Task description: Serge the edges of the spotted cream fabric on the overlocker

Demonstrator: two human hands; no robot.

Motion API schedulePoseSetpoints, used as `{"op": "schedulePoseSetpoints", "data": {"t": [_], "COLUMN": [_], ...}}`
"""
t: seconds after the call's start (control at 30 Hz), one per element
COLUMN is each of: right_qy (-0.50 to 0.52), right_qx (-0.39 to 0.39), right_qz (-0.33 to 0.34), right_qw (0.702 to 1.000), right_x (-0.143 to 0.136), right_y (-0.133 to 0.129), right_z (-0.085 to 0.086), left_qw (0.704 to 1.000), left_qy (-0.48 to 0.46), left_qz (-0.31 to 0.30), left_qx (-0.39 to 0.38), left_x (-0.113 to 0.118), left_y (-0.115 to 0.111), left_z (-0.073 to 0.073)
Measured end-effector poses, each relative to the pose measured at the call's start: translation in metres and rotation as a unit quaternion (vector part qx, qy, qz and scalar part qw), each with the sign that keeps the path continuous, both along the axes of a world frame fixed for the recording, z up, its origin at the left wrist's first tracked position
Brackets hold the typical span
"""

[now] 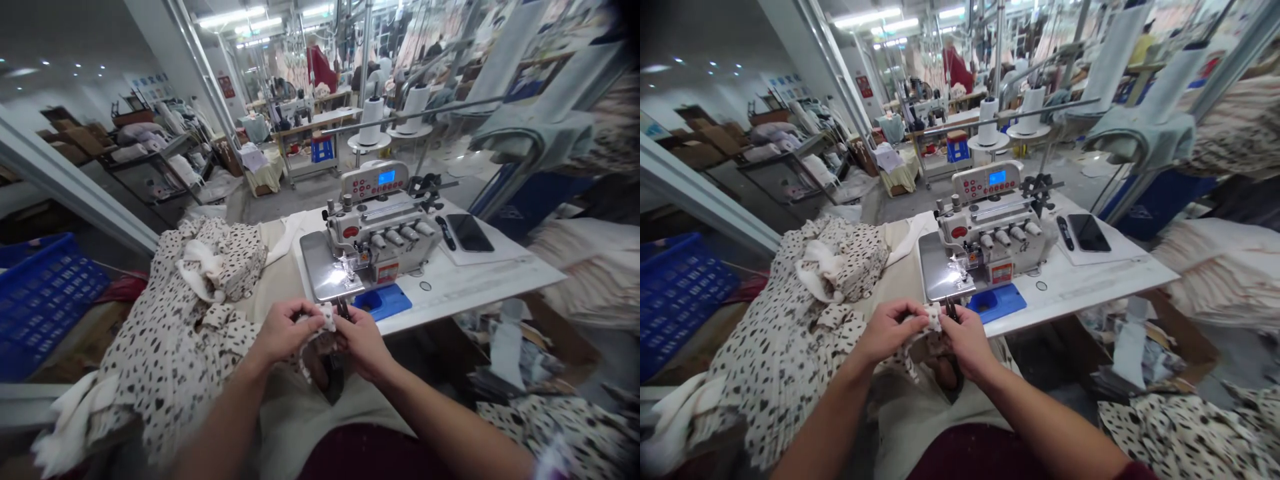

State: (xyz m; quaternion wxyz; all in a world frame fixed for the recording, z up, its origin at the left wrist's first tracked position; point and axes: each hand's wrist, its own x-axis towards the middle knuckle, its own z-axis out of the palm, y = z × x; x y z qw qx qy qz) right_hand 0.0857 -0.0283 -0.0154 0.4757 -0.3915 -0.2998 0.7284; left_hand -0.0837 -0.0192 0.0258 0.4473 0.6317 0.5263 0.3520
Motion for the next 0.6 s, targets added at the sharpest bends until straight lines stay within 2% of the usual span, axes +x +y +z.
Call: {"op": "schedulePoseSetpoints", "data": {"t": [0.13, 0.23, 0.47, 0.6], "right_qy": [-0.047, -0.104, -0.152, -0.162], "right_qx": [0.051, 0.099, 0.172, 0.212], "right_qz": [-0.012, -0.02, -0.035, -0.013], "right_qw": [0.997, 0.989, 0.973, 0.964], "right_x": [0.007, 0.012, 0.022, 0.03], "right_y": [0.002, 0.004, 0.008, 0.011], "right_z": [0.003, 0.005, 0.005, 0.011], "left_qw": [0.998, 0.995, 0.991, 0.993], "left_qy": [0.014, 0.037, 0.087, 0.094], "left_qz": [0.066, 0.078, 0.041, 0.002], "left_qx": [0.019, 0.045, 0.096, 0.069], "left_x": [0.01, 0.016, 0.025, 0.023], "left_y": [0.002, 0.003, 0.009, 0.014], "left_z": [-0.007, -0.004, 0.006, 0.007]}}
